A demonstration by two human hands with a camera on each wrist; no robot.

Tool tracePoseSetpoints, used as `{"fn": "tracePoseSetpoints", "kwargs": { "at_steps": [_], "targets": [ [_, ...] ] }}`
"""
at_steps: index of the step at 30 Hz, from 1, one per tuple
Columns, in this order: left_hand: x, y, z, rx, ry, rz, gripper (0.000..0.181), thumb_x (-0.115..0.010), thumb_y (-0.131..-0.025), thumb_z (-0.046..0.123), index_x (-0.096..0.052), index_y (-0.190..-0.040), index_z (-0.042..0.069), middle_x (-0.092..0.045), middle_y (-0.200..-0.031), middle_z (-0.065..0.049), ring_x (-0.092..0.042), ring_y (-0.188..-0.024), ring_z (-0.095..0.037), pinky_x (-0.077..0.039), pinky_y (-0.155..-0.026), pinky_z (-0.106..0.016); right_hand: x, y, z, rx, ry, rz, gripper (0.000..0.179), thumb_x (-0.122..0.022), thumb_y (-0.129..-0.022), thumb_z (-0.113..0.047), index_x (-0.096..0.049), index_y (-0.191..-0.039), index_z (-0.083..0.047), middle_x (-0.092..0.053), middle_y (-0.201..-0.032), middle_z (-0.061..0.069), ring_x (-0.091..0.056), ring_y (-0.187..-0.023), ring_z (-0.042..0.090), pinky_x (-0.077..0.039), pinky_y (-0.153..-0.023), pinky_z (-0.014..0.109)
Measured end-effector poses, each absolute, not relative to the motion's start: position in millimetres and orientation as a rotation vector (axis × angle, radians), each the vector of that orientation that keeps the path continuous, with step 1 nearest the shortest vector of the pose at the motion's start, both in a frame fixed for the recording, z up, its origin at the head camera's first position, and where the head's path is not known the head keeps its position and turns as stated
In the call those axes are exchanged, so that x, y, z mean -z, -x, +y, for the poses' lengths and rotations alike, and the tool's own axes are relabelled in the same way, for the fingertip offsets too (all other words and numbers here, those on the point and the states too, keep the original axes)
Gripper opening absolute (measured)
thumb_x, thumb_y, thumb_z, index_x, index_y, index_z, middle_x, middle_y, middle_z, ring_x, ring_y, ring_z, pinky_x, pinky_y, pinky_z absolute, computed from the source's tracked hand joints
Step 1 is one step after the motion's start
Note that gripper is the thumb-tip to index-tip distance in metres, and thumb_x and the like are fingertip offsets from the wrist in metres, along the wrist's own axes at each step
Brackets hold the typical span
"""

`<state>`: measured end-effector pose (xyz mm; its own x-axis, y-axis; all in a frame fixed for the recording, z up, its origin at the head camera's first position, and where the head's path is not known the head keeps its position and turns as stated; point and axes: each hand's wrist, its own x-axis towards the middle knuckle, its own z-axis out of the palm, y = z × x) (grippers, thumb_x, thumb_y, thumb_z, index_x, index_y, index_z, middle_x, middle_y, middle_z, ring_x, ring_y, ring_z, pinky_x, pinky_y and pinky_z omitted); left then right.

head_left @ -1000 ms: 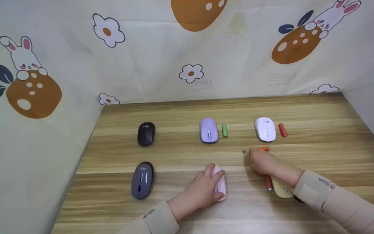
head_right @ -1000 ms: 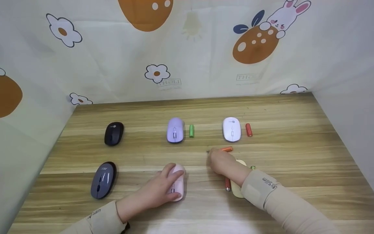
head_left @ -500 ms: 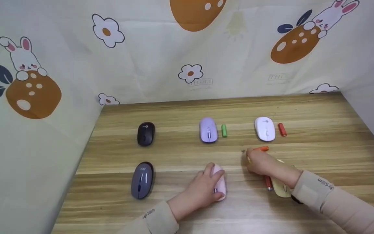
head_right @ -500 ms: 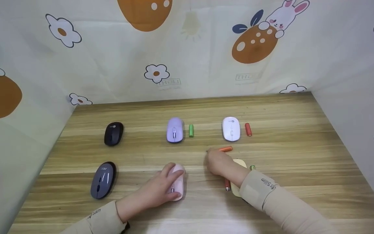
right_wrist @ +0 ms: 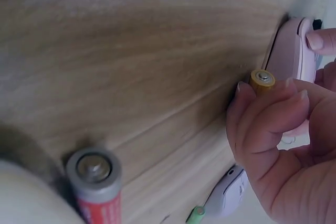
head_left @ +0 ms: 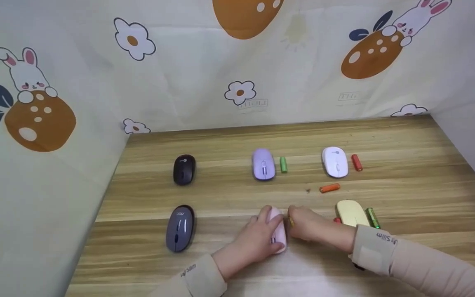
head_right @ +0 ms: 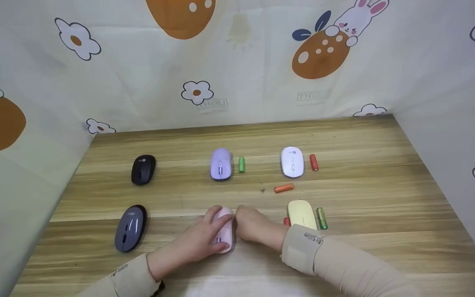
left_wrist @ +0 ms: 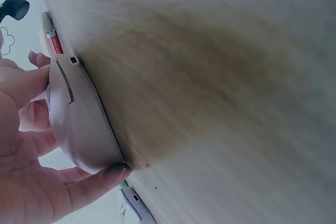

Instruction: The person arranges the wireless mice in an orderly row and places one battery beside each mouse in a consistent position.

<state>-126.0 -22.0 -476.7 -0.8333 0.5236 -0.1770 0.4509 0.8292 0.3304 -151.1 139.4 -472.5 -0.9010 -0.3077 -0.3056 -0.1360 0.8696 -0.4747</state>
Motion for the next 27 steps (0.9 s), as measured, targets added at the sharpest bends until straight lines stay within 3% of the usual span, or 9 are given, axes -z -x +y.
{"fn": "tracePoseSetpoints", "kwargs": {
  "at_steps": [6,14,27],
  "targets": [
    [478.2,126.7,-21.6,-0.397,-0.740,2.748,0.065,-0.066,-0.080,0.042,-0.042,-0.136,0.021,-0.030,-0.141,-0.017,-0.050,-0.108,-0.035,-0.048,-0.082,-0.044,475.6,150.7,133.8,0.642,0.345,2.690,0.019,-0.063,-0.066,-0.002,-0.052,-0.081,0.000,-0.051,-0.064,0.008,-0.050,-0.056,0.021,-0.041,-0.046,0.032],
    [477.5,126.2,-22.7,-0.406,-0.760,2.766,0.065,-0.067,-0.080,0.041,-0.042,-0.136,0.021,-0.032,-0.140,-0.019,-0.051,-0.105,-0.035,-0.048,-0.082,-0.043,474.1,150.9,133.5,0.720,0.200,2.613,0.007,-0.054,-0.074,0.001,-0.049,-0.078,-0.002,-0.051,-0.055,0.007,-0.043,-0.031,0.011,-0.034,-0.029,0.024],
    [477.6,124.9,-23.7,-0.400,-0.810,2.793,0.065,-0.067,-0.079,0.040,-0.044,-0.135,0.017,-0.033,-0.138,-0.020,-0.053,-0.102,-0.036,-0.047,-0.083,-0.043,475.4,153.4,135.1,0.772,0.143,2.550,0.008,-0.056,-0.076,-0.003,-0.048,-0.075,-0.005,-0.054,-0.048,0.008,-0.043,-0.028,0.011,-0.038,-0.029,0.027]
  ]
}}
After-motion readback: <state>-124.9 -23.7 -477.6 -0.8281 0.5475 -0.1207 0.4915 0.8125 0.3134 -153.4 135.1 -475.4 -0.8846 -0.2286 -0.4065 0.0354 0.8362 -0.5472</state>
